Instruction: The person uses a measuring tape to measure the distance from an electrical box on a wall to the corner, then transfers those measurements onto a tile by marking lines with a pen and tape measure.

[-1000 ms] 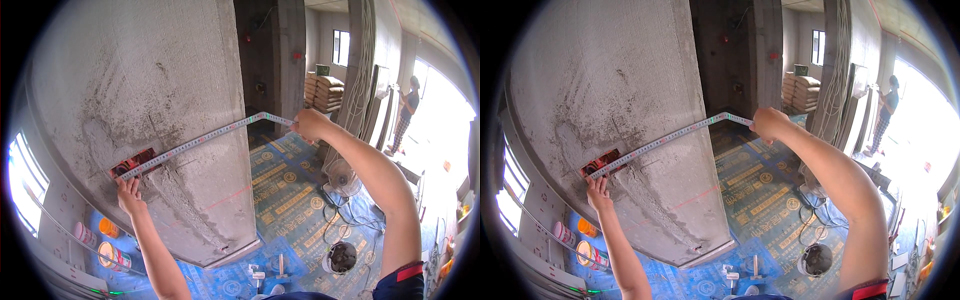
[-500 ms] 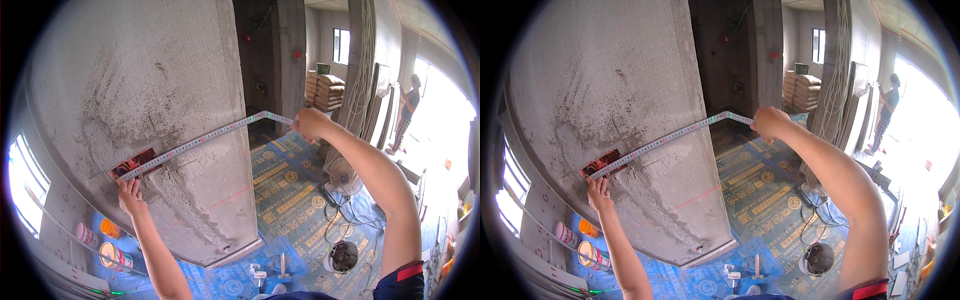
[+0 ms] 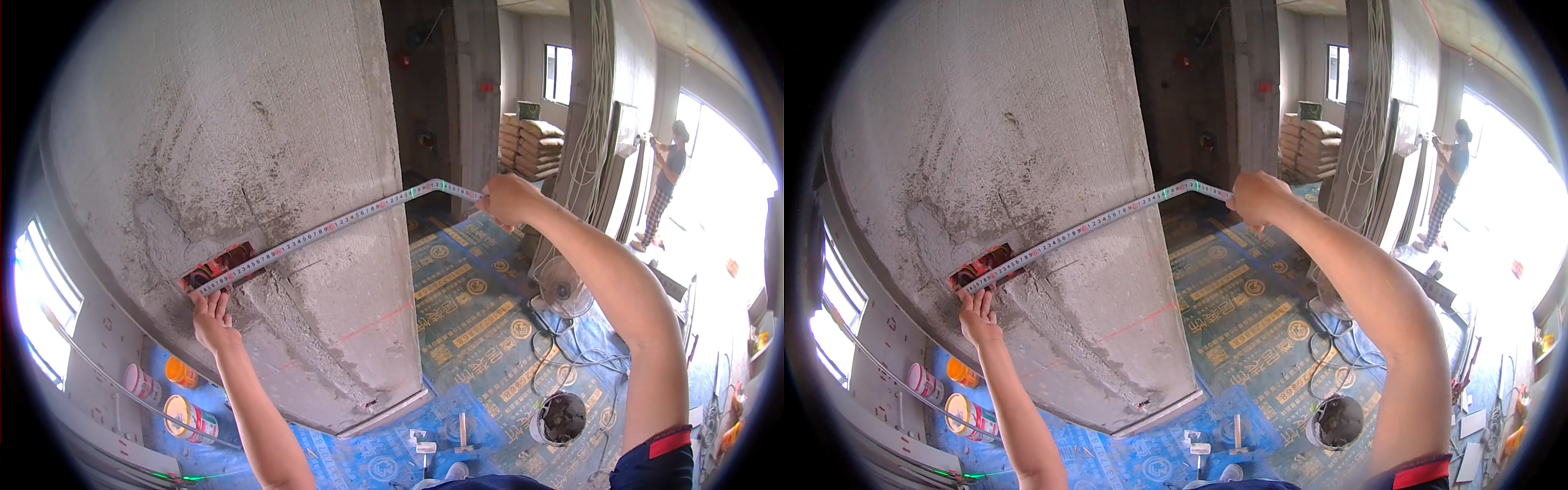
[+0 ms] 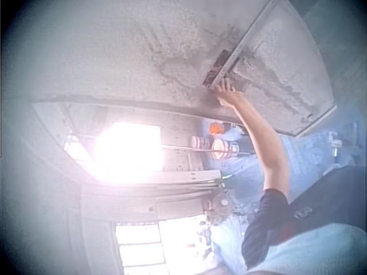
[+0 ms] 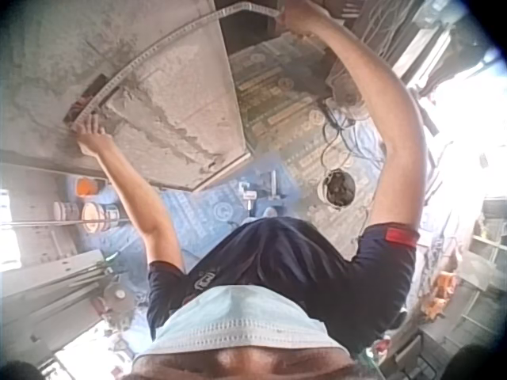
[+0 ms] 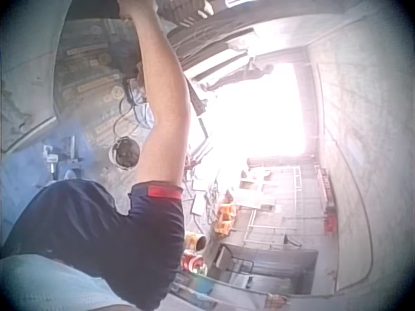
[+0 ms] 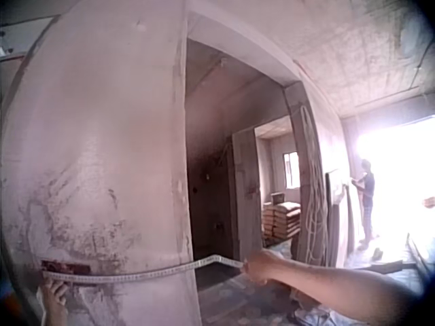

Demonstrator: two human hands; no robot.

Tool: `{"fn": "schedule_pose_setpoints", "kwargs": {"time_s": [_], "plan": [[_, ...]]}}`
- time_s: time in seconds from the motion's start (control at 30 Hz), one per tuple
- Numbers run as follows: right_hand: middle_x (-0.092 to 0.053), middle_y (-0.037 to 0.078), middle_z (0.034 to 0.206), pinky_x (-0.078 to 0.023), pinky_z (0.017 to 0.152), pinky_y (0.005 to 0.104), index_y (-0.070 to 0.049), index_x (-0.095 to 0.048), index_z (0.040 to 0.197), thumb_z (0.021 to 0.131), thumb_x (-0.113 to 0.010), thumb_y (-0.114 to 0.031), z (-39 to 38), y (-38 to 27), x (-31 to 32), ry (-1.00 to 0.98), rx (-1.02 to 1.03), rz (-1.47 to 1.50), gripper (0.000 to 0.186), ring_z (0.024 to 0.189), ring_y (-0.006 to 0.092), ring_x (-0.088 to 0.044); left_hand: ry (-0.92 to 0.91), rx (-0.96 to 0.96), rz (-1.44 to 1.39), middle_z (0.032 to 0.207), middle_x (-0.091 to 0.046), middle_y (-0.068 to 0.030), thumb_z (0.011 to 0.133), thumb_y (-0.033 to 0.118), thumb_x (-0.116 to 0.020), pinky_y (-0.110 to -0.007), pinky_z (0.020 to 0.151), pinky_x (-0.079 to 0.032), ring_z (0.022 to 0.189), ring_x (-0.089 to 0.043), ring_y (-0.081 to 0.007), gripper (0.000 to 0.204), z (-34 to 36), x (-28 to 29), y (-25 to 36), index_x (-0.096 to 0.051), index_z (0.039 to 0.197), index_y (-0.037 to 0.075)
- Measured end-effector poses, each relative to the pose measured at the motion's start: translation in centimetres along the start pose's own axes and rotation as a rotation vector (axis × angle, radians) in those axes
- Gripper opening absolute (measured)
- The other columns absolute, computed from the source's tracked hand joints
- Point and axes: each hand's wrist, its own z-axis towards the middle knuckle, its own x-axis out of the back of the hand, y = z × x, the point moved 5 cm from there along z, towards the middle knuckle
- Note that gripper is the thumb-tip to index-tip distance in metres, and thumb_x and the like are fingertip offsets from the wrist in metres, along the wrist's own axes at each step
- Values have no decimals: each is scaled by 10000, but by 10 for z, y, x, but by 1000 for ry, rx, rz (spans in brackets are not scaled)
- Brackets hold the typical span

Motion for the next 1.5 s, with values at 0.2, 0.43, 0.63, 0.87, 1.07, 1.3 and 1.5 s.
{"fn": "schedule_pose_setpoints", "kwargs": {"time_s": [0.2,0.43,0.63,0.87,1.07,1.3,1.5], "plan": [[-702,103,676,-547,674,409,-25,-726,783,932,-633,-330,0,1,1,-11,-6,47,352,743,268,-713,-4,10,-5,1259,-643,-55,980,406,-486,-394,997,-229,1175,-589,-186,517,2,1,0,-480,1407,115],[-697,96,654,-547,670,398,-21,-719,775,948,-608,-343,-1,0,2,-30,-8,69,382,720,250,-711,20,9,-9,1253,-648,-54,979,390,-494,-378,999,-243,1170,-595,-183,496,-4,-1,2,-503,1387,108],[-704,94,671,-548,673,395,-22,-717,811,960,-595,-347,1,-1,2,-27,-6,63,378,721,240,-712,39,-2,11,1261,-643,-62,980,387,-491,-392,1054,-222,1186,-589,-195,521,-10,-3,6,-481,1410,94],[-705,96,678,-547,665,391,-22,-716,875,960,-597,-348,1,-2,3,-36,-31,57,358,719,238,-713,35,-9,-2,1270,-637,-77,984,378,-484,-397,1078,-201,1201,-584,-210,525,-13,-5,7,-469,1422,89],[-695,103,656,-546,630,391,-26,-718,860,940,-629,-344,10,2,-4,-35,-11,63,340,686,245,-710,28,6,-15,1271,-636,-76,985,382,-486,-401,1084,-187,1209,-580,-211,524,-6,1,4,-468,1424,99],[-685,104,634,-544,608,392,-28,-715,820,924,-652,-327,15,7,-7,-35,-4,89,323,666,245,-709,18,7,-20,1287,-625,-64,990,380,-482,-408,1084,-185,1218,-570,-210,499,1,2,1,-482,1405,102],[-680,89,614,-545,614,385,-30,-712,815,934,-636,-337,17,9,-10,-35,8,89,338,659,241,-707,2,17,-17,1305,-612,-58,994,388,-477,-416,1090,-177,1245,-547,-208,511,0,2,0,-456,1426,114]]}}
